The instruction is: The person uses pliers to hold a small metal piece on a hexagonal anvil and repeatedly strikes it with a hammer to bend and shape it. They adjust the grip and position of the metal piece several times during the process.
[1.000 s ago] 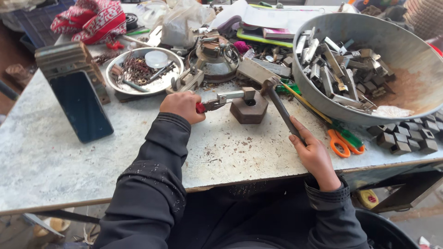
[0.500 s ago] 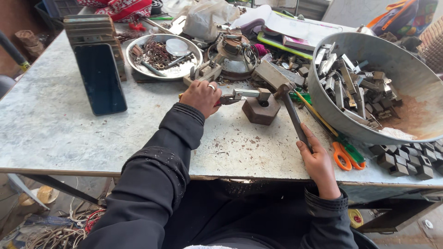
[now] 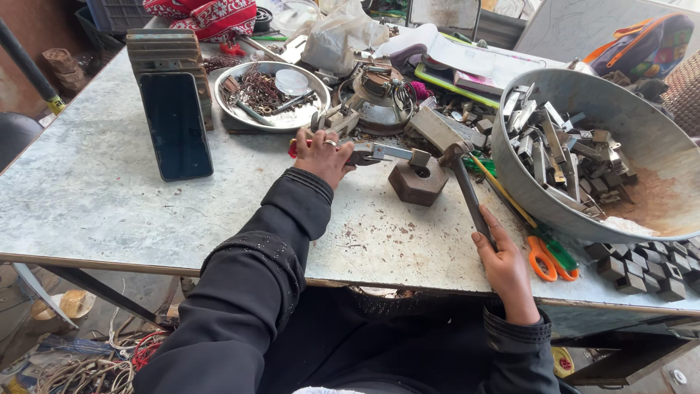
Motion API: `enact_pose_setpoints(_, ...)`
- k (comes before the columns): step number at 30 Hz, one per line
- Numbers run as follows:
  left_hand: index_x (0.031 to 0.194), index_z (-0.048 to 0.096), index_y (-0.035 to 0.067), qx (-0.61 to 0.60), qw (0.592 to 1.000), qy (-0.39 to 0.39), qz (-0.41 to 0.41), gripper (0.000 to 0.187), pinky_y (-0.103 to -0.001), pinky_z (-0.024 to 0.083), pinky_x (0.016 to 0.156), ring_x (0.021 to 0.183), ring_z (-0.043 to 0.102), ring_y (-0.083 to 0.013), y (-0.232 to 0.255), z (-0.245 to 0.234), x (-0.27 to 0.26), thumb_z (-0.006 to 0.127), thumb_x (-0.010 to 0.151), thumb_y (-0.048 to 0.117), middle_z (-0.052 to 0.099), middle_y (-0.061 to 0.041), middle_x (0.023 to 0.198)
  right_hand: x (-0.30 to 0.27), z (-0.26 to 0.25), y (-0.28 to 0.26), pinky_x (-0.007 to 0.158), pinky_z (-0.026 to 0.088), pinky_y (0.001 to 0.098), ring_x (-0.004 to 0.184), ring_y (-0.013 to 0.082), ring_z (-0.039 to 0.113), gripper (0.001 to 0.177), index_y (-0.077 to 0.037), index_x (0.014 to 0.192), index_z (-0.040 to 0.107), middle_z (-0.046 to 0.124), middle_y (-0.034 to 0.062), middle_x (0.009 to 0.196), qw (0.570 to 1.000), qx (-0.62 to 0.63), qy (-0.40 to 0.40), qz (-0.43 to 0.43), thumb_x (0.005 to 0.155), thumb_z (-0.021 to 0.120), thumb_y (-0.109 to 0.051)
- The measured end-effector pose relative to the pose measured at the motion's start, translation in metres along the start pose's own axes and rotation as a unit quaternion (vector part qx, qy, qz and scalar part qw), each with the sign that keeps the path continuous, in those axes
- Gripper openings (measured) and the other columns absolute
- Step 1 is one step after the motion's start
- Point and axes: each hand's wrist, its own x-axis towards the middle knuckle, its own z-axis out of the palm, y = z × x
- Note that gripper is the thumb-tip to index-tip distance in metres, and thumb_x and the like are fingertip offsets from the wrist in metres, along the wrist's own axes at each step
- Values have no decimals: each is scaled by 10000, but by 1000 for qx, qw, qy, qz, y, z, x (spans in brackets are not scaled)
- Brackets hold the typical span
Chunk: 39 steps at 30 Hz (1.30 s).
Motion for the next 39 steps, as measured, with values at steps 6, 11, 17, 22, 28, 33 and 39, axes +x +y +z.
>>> enact_pose_setpoints(6, 1345, 575, 296, -9, 999, 47, 6, 549, -639, 243, 1127, 1258, 475, -268, -4, -10, -1, 676, 880, 571, 586, -38, 1241, 1, 0, 4, 646, 441, 274, 686, 108, 484, 571, -253, 1510, 555, 639, 47, 853, 999, 12, 6, -29, 952, 655, -323)
enact_pose_setpoints(11, 1347, 565, 244, -32, 991, 123, 43, 568, -551, 323, 1072, 1193, 492, -255, -5, -21, 1, 700, 894, 560, 585, -29, 1202, 3, 0, 5, 685, 462, 271, 724, 103, 533, 557, -230, 1495, 560, 681, 55, 896, 999, 19, 5, -42, 955, 659, -321)
enact_pose_setpoints(17, 1338, 562, 161, -41, 985, 152, 66, 571, -470, 402, 987, 1091, 524, -250, -6, -35, -2, 711, 933, 534, 591, -57, 1159, 4, -1, 6, 691, 466, 278, 726, 114, 531, 560, -225, 1501, 562, 687, 81, 900, 999, 20, 1, -28, 956, 662, -308)
enact_pose_setpoints(22, 1240, 554, 129, -144, 972, 173, 70, 473, -447, 505, 833, 1006, 622, -286, -5, -38, 1, 689, 941, 470, 639, -101, 1100, 4, -2, 7, 663, 439, 266, 703, 99, 495, 559, -221, 1500, 555, 641, 40, 862, 999, 37, -5, -31, 957, 660, -301)
enact_pose_setpoints(28, 1142, 613, 101, -88, 995, 26, 45, 333, -433, 535, 713, 784, 655, -268, -9, -36, 4, 672, 950, 366, 653, -88, 885, 5, -2, 7, 627, 405, 243, 664, 84, 454, 563, -217, 1508, 551, 571, 16, 747, 998, 55, -14, -6, 960, 657, -292)
enact_pose_setpoints(33, 1065, 656, 131, -45, 996, 31, 65, 154, -381, 546, 733, 831, 668, -234, -2, -32, 2, 632, 913, 138, 669, -32, 906, 5, -1, 8, 609, 405, 229, 660, 69, 453, 555, -196, 1494, 555, 578, -23, 761, 998, 58, -11, -27, 954, 660, -269)
enact_pose_setpoints(39, 1057, 656, 134, -56, 996, 14, 68, 156, -384, 544, 748, 846, 671, -239, -3, -37, 0, 644, 902, 125, 676, -37, 914, 3, -2, 6, 568, 341, 248, 630, 80, 379, 561, -199, 1510, 551, 478, -14, 707, 997, 74, -20, -13, 962, 658, -250)
